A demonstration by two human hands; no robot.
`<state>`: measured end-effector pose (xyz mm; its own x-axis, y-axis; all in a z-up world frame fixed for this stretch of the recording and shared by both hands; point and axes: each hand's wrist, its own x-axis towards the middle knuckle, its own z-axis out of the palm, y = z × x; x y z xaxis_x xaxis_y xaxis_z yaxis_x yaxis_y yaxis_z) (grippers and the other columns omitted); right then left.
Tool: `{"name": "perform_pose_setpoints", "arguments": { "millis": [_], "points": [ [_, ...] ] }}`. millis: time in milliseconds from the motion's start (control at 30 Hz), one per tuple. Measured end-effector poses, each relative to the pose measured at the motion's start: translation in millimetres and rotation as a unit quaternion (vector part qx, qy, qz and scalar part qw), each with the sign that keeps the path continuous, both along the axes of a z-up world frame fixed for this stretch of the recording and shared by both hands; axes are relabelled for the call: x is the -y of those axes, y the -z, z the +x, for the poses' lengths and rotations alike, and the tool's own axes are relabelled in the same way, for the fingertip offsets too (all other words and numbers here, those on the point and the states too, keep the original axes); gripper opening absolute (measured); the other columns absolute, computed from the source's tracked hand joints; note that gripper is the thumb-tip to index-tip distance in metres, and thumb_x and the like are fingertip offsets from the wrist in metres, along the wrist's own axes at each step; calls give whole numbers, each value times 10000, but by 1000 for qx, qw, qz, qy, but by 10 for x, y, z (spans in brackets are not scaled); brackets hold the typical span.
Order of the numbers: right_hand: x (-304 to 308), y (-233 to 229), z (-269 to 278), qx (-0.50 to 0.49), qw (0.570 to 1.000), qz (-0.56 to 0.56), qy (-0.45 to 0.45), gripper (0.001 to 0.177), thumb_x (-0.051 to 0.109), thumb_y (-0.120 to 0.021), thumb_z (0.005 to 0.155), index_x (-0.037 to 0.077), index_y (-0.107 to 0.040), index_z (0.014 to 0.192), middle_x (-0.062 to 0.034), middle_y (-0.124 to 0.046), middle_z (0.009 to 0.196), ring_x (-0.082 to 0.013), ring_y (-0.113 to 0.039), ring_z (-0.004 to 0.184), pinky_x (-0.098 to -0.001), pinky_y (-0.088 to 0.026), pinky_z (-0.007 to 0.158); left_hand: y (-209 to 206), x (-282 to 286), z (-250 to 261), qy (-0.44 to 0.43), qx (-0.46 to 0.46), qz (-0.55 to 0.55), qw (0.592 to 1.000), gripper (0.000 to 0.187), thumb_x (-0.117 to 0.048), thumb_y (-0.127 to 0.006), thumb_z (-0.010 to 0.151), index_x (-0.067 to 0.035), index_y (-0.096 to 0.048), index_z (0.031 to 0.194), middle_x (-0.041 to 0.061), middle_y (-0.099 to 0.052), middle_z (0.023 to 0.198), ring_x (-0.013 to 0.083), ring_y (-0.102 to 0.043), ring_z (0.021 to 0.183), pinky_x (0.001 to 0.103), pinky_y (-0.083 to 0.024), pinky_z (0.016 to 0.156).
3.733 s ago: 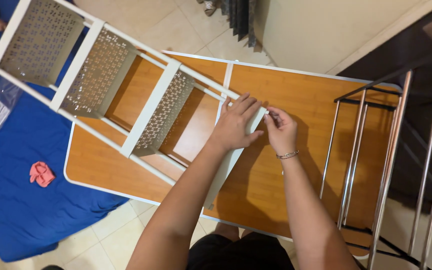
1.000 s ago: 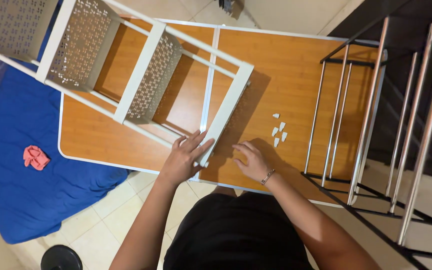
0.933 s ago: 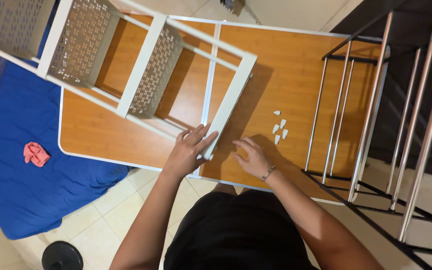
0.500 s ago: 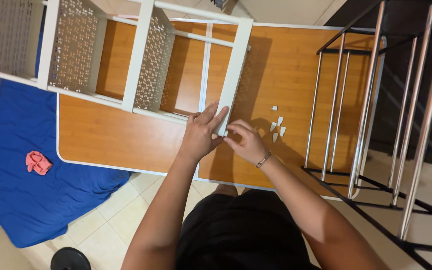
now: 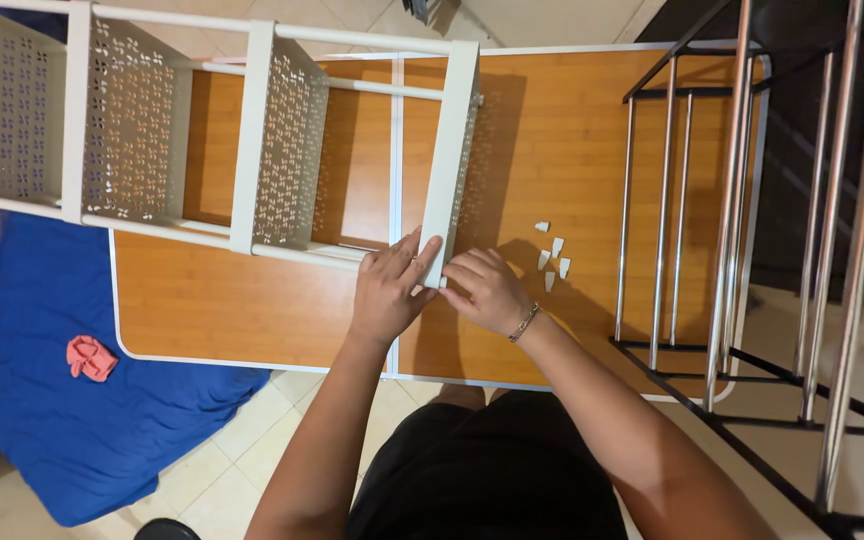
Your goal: The person assembles a white plastic shelving unit on a wooden table. They connect vertical and horizontal frame pieces, insert perforated shelf panels, and secure the structure with small white plastic connectors. The person repeatedly adjusts and repositions components to align the frame and shelves.
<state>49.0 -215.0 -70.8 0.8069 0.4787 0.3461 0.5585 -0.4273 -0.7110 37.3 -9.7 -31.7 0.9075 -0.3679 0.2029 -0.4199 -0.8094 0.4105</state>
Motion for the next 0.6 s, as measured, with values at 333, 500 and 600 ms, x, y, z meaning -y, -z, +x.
{"name": "perform_pose_setpoints", "arguments": {
  "millis": [333,500,600],
  "points": [
    [16,18,62,38,997,-58,-30,127,165,-743,841,66,-677,890,-58,-677,950,-235,-634,921,-392,-489,820,-25,-20,18,7,18,8,1000,882,-214,-895,664,-188,-545,1473,128,-619,1436,265,-647,1230,408,-451,902],
    [229,365,-83,-59,998,15,7,81,98,-651,932,53,-611,877,-77,-678,971,-258,-670,905,-381,-544,798,-41,-5,32,7,12,9,1000,894,-260,-906,674,-187,-536,1484,149,-620,1427,268,-651,1213,404,-441,876],
    [444,669,-155,-180,977,18,116,91,102,-622,985,16,-611,955,-116,-681,963,-278,-685,823,-378,-561,716,-29,5,14,3,11,7,1000,895,-279,-908,677,-193,-535,1486,153,-618,1432,264,-653,1220,397,-443,891]
  ]
}}
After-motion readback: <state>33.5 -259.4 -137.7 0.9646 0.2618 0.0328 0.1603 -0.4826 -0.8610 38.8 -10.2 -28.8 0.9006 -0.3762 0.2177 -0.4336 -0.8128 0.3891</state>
